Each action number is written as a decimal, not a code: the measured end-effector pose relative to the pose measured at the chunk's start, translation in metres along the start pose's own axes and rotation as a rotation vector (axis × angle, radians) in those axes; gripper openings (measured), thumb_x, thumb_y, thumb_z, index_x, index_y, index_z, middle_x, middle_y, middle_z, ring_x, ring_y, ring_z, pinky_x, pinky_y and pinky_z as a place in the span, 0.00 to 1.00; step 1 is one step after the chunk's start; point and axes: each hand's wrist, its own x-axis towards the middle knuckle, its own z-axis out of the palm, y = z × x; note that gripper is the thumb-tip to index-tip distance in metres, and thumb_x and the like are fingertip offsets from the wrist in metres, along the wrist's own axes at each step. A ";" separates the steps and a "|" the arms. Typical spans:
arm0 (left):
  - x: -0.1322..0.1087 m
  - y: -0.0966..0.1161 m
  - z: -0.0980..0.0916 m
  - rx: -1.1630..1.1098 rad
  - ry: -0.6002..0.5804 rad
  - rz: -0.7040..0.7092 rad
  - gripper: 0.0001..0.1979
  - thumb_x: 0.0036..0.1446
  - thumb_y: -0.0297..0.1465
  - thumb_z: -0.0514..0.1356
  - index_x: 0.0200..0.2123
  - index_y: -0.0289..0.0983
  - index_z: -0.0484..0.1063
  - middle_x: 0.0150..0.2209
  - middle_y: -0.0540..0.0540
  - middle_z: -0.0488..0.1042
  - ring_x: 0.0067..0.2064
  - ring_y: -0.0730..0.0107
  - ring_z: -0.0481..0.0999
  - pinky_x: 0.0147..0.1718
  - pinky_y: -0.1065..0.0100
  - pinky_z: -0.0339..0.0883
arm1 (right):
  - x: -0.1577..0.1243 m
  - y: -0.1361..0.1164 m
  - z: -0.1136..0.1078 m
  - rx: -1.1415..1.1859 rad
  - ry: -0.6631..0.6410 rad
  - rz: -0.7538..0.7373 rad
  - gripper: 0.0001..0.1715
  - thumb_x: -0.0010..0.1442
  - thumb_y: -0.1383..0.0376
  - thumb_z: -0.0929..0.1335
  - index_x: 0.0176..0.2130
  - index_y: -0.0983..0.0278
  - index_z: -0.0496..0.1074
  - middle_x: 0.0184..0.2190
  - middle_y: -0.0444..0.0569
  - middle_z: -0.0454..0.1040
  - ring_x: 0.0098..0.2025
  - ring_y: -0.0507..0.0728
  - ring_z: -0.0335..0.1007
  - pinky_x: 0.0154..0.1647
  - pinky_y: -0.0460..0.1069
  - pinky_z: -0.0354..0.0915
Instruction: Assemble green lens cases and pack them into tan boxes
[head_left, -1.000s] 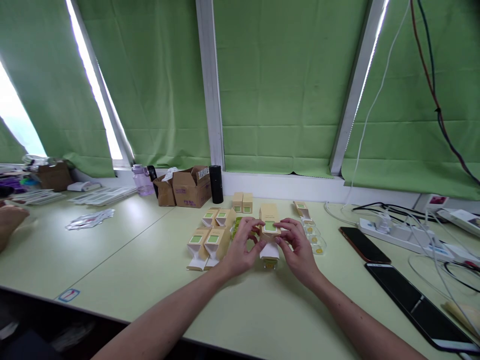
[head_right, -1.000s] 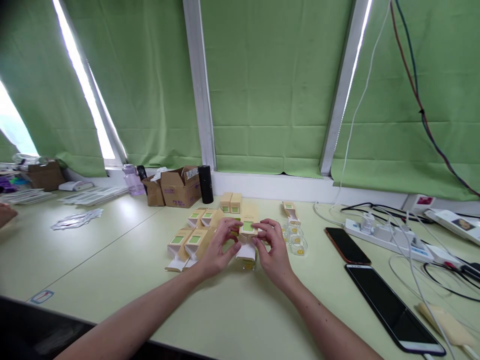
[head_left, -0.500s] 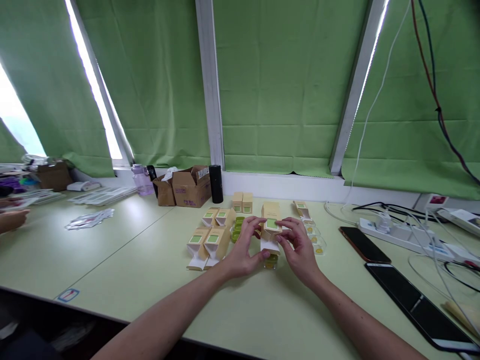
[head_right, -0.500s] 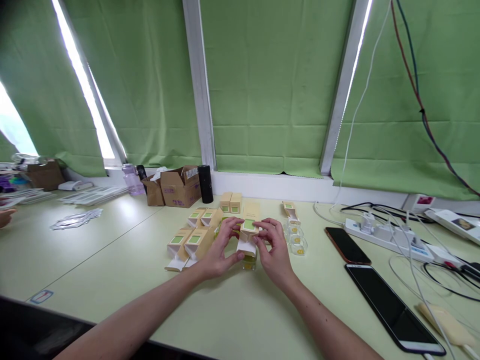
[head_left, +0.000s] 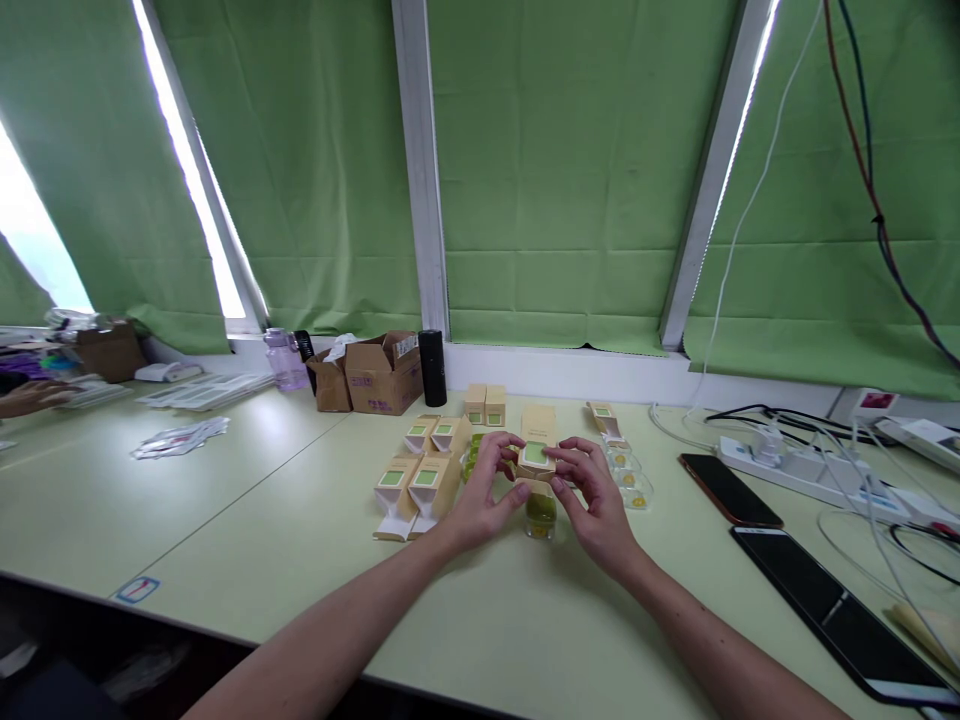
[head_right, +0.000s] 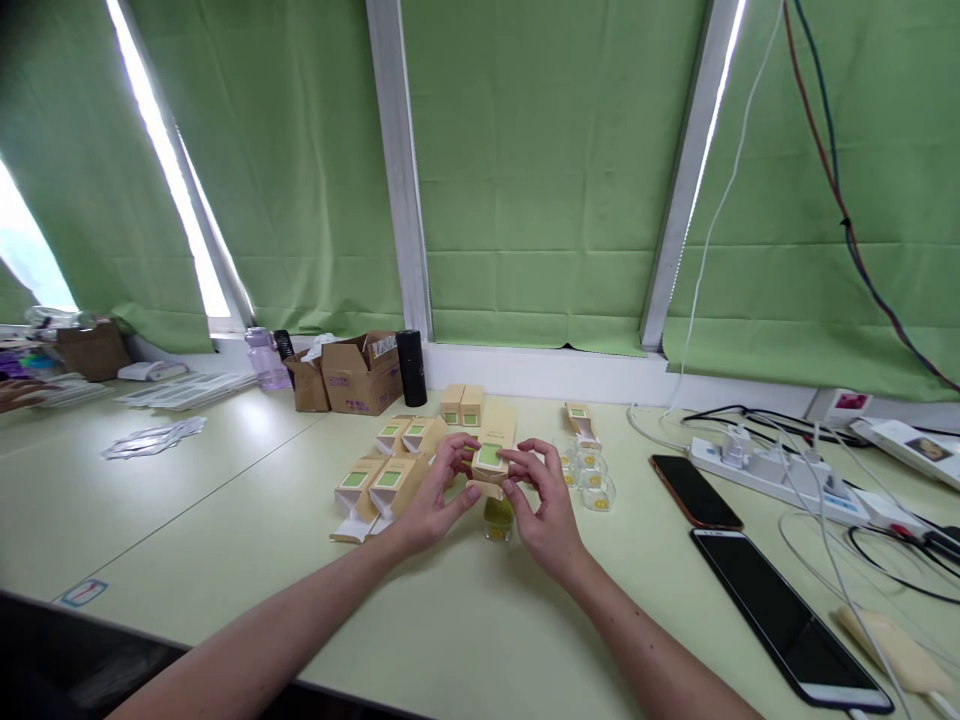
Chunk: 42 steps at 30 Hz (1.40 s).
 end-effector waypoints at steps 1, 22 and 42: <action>0.000 0.001 0.000 -0.004 0.004 -0.007 0.25 0.65 0.47 0.61 0.58 0.41 0.61 0.55 0.38 0.63 0.51 0.57 0.70 0.50 0.56 0.69 | 0.000 0.000 0.000 0.004 -0.004 -0.003 0.16 0.70 0.58 0.67 0.56 0.52 0.75 0.57 0.52 0.61 0.43 0.55 0.76 0.52 0.58 0.74; 0.002 0.002 -0.001 -0.019 0.023 -0.019 0.21 0.65 0.46 0.61 0.53 0.41 0.62 0.52 0.41 0.62 0.48 0.62 0.68 0.50 0.59 0.68 | -0.002 -0.002 -0.001 -0.041 -0.046 -0.064 0.17 0.70 0.59 0.67 0.57 0.53 0.75 0.58 0.53 0.61 0.53 0.61 0.72 0.59 0.61 0.73; 0.003 0.001 -0.002 0.001 0.022 -0.019 0.20 0.65 0.46 0.61 0.51 0.41 0.62 0.52 0.41 0.61 0.49 0.62 0.67 0.49 0.60 0.68 | -0.002 -0.005 0.001 -0.036 -0.045 -0.089 0.17 0.68 0.59 0.69 0.55 0.54 0.76 0.57 0.55 0.61 0.59 0.64 0.68 0.58 0.60 0.74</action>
